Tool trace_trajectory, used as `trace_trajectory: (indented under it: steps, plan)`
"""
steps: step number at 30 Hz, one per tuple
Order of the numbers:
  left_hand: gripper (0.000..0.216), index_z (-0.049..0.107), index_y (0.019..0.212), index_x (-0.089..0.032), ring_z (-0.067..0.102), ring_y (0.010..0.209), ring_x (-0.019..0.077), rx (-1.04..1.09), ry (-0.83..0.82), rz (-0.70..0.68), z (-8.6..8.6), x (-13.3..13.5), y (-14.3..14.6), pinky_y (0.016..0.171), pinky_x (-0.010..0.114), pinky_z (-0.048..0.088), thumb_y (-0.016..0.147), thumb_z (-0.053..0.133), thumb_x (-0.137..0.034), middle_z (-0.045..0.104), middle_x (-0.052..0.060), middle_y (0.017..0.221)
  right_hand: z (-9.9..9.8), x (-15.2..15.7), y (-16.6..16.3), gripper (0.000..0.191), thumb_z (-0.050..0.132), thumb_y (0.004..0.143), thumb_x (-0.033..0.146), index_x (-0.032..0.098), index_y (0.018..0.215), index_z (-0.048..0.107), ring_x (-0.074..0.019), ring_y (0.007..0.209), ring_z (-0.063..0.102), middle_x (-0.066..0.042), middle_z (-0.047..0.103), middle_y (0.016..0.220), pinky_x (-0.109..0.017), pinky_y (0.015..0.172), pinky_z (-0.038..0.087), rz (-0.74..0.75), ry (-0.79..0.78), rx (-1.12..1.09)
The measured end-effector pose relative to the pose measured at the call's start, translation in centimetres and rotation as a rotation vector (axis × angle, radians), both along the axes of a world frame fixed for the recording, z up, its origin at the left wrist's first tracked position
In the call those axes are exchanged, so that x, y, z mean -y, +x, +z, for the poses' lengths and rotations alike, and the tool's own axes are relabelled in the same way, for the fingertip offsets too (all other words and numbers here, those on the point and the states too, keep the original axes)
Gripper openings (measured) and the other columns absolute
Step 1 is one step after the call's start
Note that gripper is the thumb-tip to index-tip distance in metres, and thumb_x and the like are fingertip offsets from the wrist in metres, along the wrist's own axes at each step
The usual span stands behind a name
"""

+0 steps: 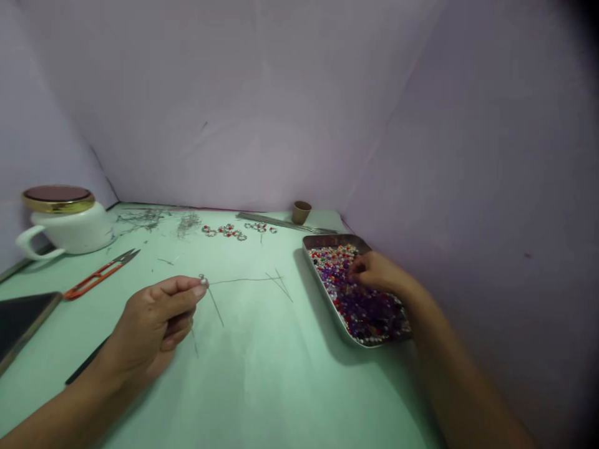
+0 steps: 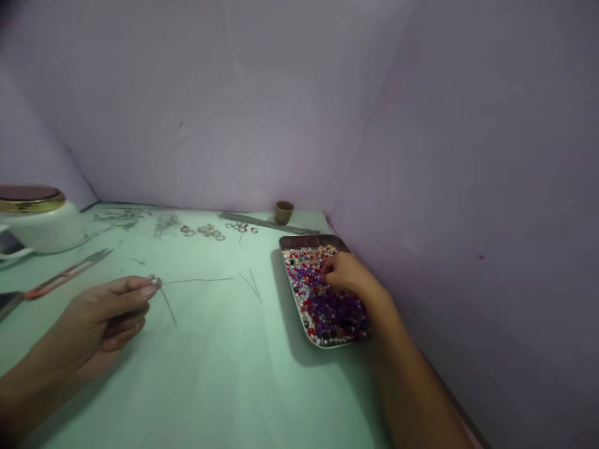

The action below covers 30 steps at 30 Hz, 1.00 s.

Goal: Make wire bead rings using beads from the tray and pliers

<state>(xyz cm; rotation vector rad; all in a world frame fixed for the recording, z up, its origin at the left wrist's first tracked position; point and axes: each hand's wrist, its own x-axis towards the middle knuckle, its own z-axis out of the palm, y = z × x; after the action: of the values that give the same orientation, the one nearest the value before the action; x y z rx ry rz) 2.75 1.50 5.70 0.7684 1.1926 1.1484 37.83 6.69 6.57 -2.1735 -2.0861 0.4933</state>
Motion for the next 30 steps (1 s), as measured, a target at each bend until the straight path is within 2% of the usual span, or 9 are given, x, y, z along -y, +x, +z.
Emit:
trace_trajectory:
  steps: [4,11,17,30]
  plan:
    - [0.020,0.055,0.065,-0.015,0.019,0.035,0.0006,-0.032,-0.041,0.001,0.2,0.0,0.2,0.030,0.013,0.011,0.057,0.070,-0.025,0.031,-0.009,0.045,-1.4,-0.5,1.1,0.021,0.052,0.056,0.014,0.017,0.070,0.068,-0.0122,0.054,0.052,-0.002,0.062,0.060,-0.020,0.047,0.033,0.079,-0.100,0.103]
    - [0.015,0.055,0.065,-0.019,0.019,0.037,0.0015,-0.092,-0.095,-0.011,0.4,0.2,0.5,0.033,0.014,0.013,0.061,0.069,-0.023,0.031,-0.009,0.045,-1.0,-0.3,1.9,0.018,0.056,0.058,0.014,0.015,0.070,0.068,-0.0131,0.055,0.054,-0.004,0.064,0.064,-0.020,0.048,0.035,0.077,-0.123,0.158]
    - [0.015,0.057,0.067,-0.018,0.019,0.037,0.0012,-0.131,-0.100,0.031,0.3,0.2,0.9,0.033,0.013,0.014,0.059,0.069,-0.022,0.031,-0.009,0.046,-0.9,-0.1,0.6,0.018,0.058,0.059,0.015,0.019,0.074,0.069,-0.0136,0.062,0.057,-0.003,0.067,0.070,-0.020,0.054,0.036,0.126,-0.127,0.148]
    - [0.015,0.055,0.065,-0.018,0.019,0.037,0.0017,-0.130,-0.094,-0.027,0.3,0.4,1.0,0.033,0.014,0.012,0.060,0.069,-0.023,0.029,-0.009,0.045,-0.5,0.3,-0.9,0.023,0.062,0.057,0.020,0.026,0.077,0.070,-0.0162,0.067,0.060,-0.001,0.069,0.076,-0.022,0.052,0.035,0.152,-0.119,0.215]
